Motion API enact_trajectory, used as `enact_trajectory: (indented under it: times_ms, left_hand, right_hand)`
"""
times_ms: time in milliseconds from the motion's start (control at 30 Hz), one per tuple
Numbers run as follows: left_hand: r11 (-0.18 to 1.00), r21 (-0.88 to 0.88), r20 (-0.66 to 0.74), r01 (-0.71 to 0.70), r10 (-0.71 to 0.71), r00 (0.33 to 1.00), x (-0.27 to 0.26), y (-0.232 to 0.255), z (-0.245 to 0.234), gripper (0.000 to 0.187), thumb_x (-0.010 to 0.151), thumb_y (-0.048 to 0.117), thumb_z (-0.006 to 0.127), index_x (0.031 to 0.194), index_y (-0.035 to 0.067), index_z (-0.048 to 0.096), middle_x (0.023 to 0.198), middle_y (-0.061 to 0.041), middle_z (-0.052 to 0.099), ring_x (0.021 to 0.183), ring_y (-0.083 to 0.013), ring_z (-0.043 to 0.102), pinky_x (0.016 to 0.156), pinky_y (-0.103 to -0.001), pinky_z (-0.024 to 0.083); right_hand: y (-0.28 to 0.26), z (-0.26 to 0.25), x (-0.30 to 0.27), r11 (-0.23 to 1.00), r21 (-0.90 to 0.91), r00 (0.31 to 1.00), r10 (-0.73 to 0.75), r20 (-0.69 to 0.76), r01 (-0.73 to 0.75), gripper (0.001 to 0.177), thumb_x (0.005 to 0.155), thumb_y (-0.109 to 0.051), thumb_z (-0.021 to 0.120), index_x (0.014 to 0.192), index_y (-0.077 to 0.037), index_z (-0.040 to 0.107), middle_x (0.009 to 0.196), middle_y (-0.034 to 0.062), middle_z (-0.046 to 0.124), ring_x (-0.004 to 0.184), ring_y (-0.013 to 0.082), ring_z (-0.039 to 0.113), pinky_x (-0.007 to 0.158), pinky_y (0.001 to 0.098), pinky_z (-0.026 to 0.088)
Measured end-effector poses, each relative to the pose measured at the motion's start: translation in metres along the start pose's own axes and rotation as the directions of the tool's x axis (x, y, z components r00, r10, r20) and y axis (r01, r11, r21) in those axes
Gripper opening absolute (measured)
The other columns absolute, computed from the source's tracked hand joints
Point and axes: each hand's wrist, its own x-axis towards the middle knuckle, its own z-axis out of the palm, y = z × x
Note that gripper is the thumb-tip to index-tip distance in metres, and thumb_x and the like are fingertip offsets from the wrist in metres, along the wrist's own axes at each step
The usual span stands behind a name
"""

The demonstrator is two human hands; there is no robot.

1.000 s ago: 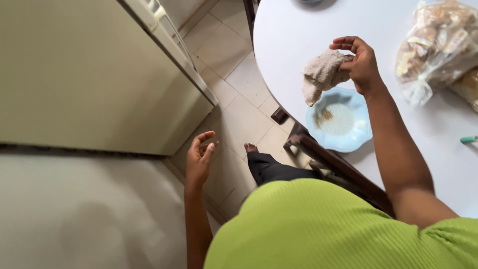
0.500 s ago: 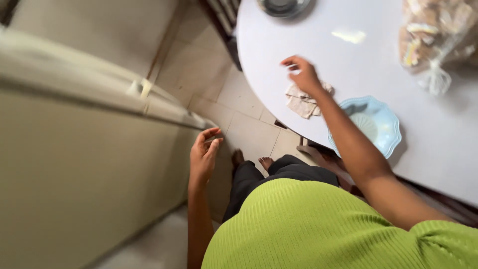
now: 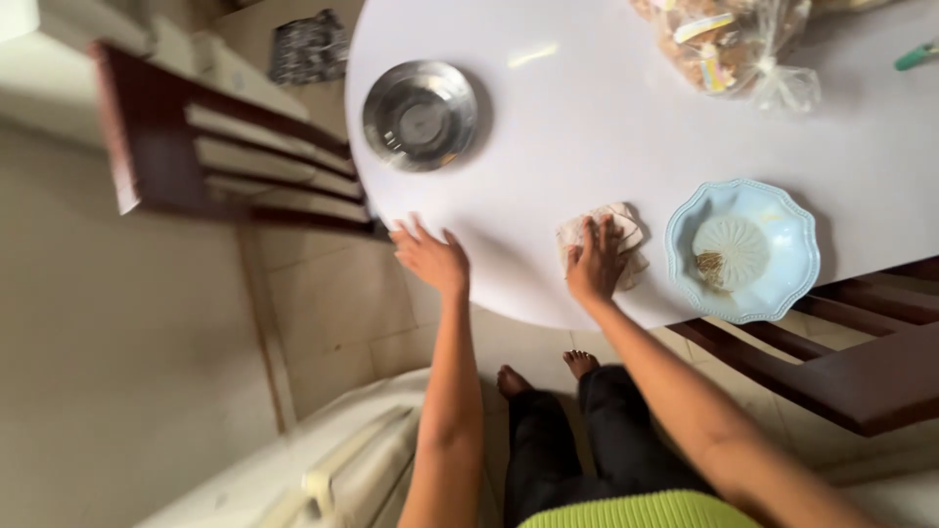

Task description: Wiping a dining table with a cloth and organizing bags of bread and snacks.

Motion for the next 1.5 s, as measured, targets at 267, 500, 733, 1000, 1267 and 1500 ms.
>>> enact_trajectory:
  times_ms: [267, 500, 733, 1000, 1267, 1500]
  left_hand:
    - [0.948, 0.211, 0.001, 0.237, -0.242, 0.970, 0.043, 0.007, 0.037, 0.070, 0.107, 0.049, 0.042, 0.164, 0.011, 0.024, 0.172, -0.012, 0.012, 0.159, -0.0299, 0.011, 0.126, -0.050, 0.012]
    - [0.921, 0.260, -0.013, 0.289, -0.296, 0.955, 0.052, 0.018, 0.033, 0.070, 0.103, 0.047, 0.043, 0.163, 0.013, 0.027, 0.172, -0.011, 0.015, 0.158, -0.0300, 0.015, 0.123, -0.049, 0.019]
    - [0.907, 0.299, -0.020, 0.297, -0.305, 0.952, 0.058, 0.014, 0.037, 0.069, 0.104, 0.045, 0.043, 0.163, 0.013, 0.026, 0.172, -0.011, 0.014, 0.158, -0.0297, 0.015, 0.123, -0.047, 0.021]
    - [0.924, 0.284, 0.004, 0.257, -0.269, 0.963, 0.052, 0.014, 0.035, 0.070, 0.104, 0.043, 0.045, 0.163, 0.012, 0.026, 0.173, -0.013, 0.015, 0.158, -0.0304, 0.017, 0.121, -0.047, 0.025]
    - [0.908, 0.265, -0.003, 0.324, -0.335, 0.942, 0.054, 0.021, 0.032, 0.072, 0.102, 0.045, 0.049, 0.163, 0.014, 0.027, 0.173, -0.010, 0.017, 0.158, -0.0293, 0.018, 0.122, -0.047, 0.024]
    - [0.910, 0.299, -0.039, 0.285, -0.287, 0.957, 0.055, 0.014, 0.038, 0.070, 0.104, 0.043, 0.046, 0.164, 0.013, 0.026, 0.173, -0.010, 0.015, 0.160, -0.0287, 0.014, 0.124, -0.047, 0.020]
  right_hand:
    - [0.006, 0.004, 0.077, 0.976, -0.201, 0.996, 0.072, -0.057, -0.082, 0.066, 0.098, -0.037, 0.063, 0.157, -0.018, 0.041, 0.174, 0.0115, 0.022, 0.161, 0.0390, 0.019, 0.126, 0.0677, 0.010]
    - [-0.018, 0.004, 0.275, 0.968, -0.235, 0.988, -0.119, -0.099, 0.093, 0.075, 0.101, -0.041, 0.062, 0.166, -0.015, 0.036, 0.173, 0.0232, 0.019, 0.157, 0.0462, 0.016, 0.122, 0.0690, 0.007]
    - [-0.056, 0.047, 0.437, 0.984, -0.137, 0.988, -0.123, -0.093, 0.110, 0.072, 0.107, -0.039, 0.057, 0.168, -0.012, 0.031, 0.172, 0.0264, 0.015, 0.157, 0.0439, 0.008, 0.123, 0.0665, 0.002]
    - [-0.053, 0.053, 0.233, 0.932, -0.083, 0.932, -0.344, 0.110, 0.354, 0.067, 0.105, -0.039, 0.057, 0.163, -0.011, 0.036, 0.170, 0.0187, 0.025, 0.157, 0.0389, 0.018, 0.122, 0.0633, 0.016]
    - [-0.049, -0.036, -0.011, 0.872, -0.033, 0.827, -0.450, 0.336, 0.488, 0.067, 0.093, -0.038, 0.058, 0.155, -0.018, 0.042, 0.165, 0.0146, 0.031, 0.151, 0.0393, 0.028, 0.116, 0.0633, 0.026]
    - [-0.057, 0.022, 0.221, 0.896, -0.297, 0.940, -0.342, 0.010, 0.329, 0.079, 0.096, -0.038, 0.069, 0.166, -0.019, 0.037, 0.173, 0.0153, 0.026, 0.157, 0.0423, 0.025, 0.119, 0.0669, 0.028]
